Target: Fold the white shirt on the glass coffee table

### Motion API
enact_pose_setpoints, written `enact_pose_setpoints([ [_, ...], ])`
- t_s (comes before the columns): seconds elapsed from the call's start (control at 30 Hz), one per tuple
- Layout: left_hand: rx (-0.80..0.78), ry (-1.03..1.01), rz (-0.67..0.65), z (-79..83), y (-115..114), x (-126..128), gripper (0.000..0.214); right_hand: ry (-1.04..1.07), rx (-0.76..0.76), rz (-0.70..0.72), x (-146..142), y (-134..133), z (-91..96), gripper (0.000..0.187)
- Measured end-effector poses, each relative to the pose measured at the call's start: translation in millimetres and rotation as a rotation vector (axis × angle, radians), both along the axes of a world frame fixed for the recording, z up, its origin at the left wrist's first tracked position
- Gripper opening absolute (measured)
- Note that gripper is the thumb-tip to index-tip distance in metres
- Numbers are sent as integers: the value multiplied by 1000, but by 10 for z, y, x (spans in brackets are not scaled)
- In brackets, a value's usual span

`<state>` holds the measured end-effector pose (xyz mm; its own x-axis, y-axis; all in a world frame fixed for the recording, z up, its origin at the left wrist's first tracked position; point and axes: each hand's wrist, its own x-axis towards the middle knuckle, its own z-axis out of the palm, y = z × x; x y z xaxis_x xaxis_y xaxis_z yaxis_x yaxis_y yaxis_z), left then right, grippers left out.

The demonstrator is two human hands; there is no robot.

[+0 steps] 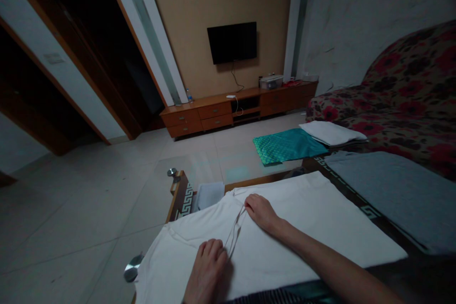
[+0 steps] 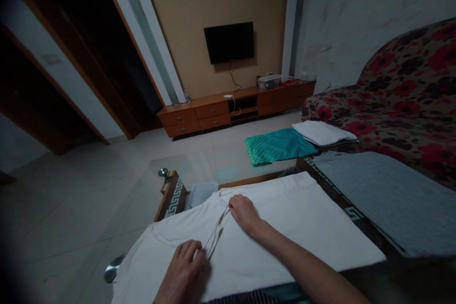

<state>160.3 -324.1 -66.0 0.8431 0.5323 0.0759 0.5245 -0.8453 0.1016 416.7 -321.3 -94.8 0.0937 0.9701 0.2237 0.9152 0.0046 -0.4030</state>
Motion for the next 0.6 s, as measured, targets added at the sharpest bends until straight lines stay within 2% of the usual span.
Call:
enact_pose_setpoints([
  [0.13, 31, -6, -37, 28, 15, 9, 24, -67, 34, 100, -22, -2, 39, 8],
  [0.2, 20, 3, -46, 35, 13, 14, 24, -144, 30, 104, -40, 19, 37, 6],
  [0.27, -4, 7, -45, 41, 11, 13, 25, -169, 18, 67, -43, 50, 18, 10],
  [0.37, -17, 11, -47, 23, 17, -7, 26, -95, 7, -27, -5, 96, -35, 13],
  [0.5, -13, 19, -74, -71, 37, -36, 15, 0, 26, -129, 103, 124, -96, 11],
  [0.6, -46, 24, -73, -112, 40, -46, 18, 31, 17, -177, 170, 109, -91, 14],
])
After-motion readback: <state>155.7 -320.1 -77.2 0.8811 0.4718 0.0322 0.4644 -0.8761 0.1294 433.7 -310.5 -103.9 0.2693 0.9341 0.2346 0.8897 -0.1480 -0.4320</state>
